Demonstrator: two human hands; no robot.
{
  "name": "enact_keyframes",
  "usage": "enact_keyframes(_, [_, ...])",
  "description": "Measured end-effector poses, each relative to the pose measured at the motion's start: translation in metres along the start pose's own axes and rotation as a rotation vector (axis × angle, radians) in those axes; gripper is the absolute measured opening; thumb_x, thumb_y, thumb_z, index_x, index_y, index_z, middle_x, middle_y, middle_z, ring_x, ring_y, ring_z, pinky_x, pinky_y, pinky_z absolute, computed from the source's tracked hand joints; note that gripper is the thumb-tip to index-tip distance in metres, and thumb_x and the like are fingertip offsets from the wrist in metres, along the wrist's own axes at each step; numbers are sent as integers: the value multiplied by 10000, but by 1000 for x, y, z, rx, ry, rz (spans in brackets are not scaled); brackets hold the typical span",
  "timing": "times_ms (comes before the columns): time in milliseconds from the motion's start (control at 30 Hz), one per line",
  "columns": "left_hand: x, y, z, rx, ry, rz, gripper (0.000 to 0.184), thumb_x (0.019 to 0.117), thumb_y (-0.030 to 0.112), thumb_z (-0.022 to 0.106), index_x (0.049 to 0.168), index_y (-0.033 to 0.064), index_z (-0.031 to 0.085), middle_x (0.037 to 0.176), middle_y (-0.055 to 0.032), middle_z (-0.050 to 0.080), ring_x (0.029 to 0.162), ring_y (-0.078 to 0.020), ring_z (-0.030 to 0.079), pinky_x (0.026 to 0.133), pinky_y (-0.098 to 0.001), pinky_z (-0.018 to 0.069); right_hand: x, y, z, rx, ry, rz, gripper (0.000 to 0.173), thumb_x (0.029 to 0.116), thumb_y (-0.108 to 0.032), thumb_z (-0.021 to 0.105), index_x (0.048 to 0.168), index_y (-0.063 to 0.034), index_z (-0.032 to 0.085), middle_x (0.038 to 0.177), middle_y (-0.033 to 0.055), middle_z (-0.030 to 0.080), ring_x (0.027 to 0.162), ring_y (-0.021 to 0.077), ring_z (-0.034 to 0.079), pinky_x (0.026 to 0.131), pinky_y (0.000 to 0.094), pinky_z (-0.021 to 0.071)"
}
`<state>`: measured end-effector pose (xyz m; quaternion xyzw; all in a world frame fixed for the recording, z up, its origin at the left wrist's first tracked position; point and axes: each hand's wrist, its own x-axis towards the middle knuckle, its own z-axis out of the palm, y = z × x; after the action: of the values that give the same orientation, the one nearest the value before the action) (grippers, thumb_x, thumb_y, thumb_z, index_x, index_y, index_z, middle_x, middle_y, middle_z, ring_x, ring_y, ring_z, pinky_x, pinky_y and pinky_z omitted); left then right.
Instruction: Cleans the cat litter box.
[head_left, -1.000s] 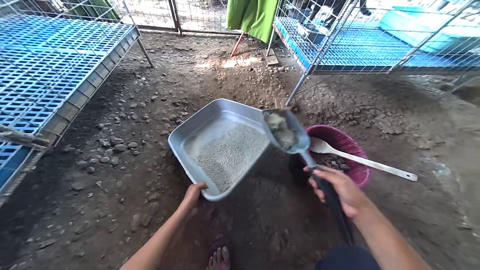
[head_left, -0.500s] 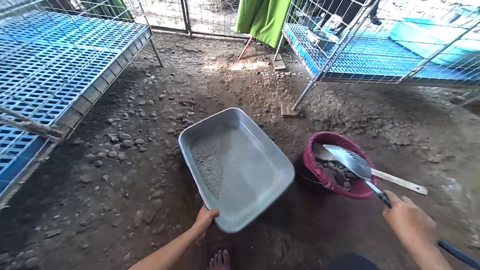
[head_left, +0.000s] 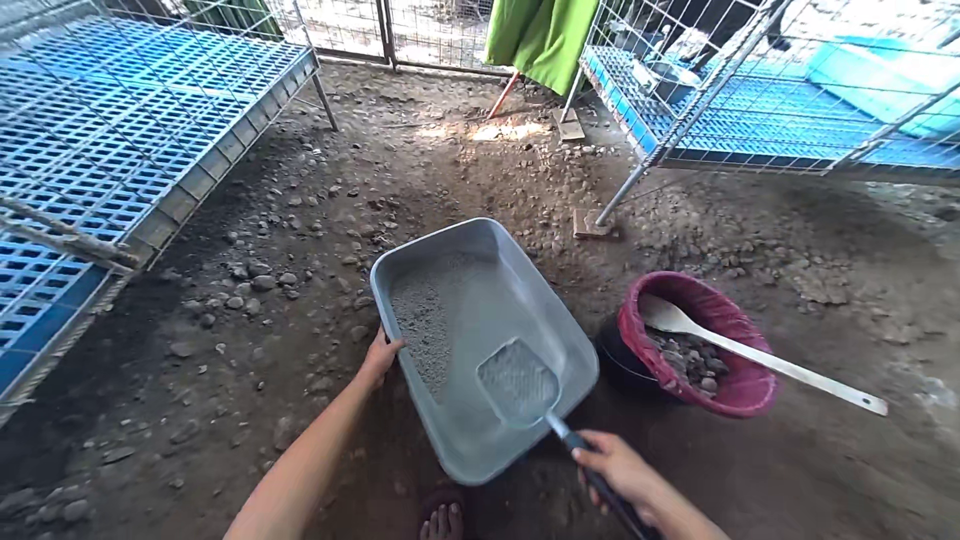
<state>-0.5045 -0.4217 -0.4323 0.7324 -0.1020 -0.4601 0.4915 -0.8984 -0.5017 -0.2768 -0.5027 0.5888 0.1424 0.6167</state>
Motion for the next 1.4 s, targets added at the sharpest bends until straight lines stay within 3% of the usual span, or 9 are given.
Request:
enact_keyframes(100, [-34,16,6,12,-19,79,875,961,-7,639,1640,65,91,1573,-274,371,1360,-342,506,1091,-467,452,19,17,32,14,-96,92,318,1093,-174,518,1372,-25,548,808,73,645,559,132,590,537,287,517])
enact_keyframes(200, [-78,32,14,125,-20,162,875,950,21,676,1622,0,115,1480,-300,478,1293,-322,572,1080,-429,466,23,19,50,38,-102,112,293,1092,-196,529,1327,-23,562,775,67,646,528,129,589,515,279,518])
enact_keyframes(300, [-111,34,23,231,-31,311,850,910,49,725,1572,-90,210,1389,-304,562,1222,-300,631,1060,-405,492,27,5,58,70,-68,-2,304,1082,-195,551,1330,-19,566,759,64,645,508,123,582,495,273,516])
enact_keyframes(500, [-132,24,32,259,-41,515,868,854,135,776,1541,-108,305,1472,-317,491,1231,-299,637,1023,-389,528,27,-73,63,179,2,-348,294,1059,-159,582,1301,6,605,740,45,634,489,94,567,479,249,520])
enact_keyframes(700, [-112,33,24,196,-59,361,883,913,88,756,1586,-60,205,1432,-284,536,1233,-269,632,1047,-375,511,35,-120,60,167,47,-460,350,1067,-174,580,1369,2,582,733,39,621,488,82,559,477,231,508])
enact_keyframes(900, [-63,24,12,52,-81,156,872,995,82,652,1633,38,58,1510,-288,447,1256,-305,597,1031,-426,504,33,-93,33,70,121,-374,336,1056,-169,600,1353,-13,609,731,43,626,490,92,555,483,245,506])
enact_keyframes(1100, [-25,-10,7,-61,1,0,748,1061,202,572,1642,95,114,1548,-273,411,1309,-372,554,1050,-510,485,44,-50,25,-59,71,-249,362,1059,-211,598,1367,-21,599,800,79,637,534,126,568,515,287,511])
enact_keyframes(1267, [-66,-44,21,-151,-23,-100,733,1081,233,519,1653,125,73,1639,-226,294,1440,-366,417,1135,-528,396,42,-35,25,18,92,-223,356,1057,-189,600,1363,-9,595,778,76,635,520,123,567,501,283,509])
enact_keyframes(1400, [-129,-85,58,-166,-142,-270,853,989,126,672,1621,74,102,1449,-289,496,1199,-363,624,967,-492,548,40,-32,23,93,146,-242,345,1059,-162,590,1358,9,586,751,70,614,511,119,561,492,275,507])
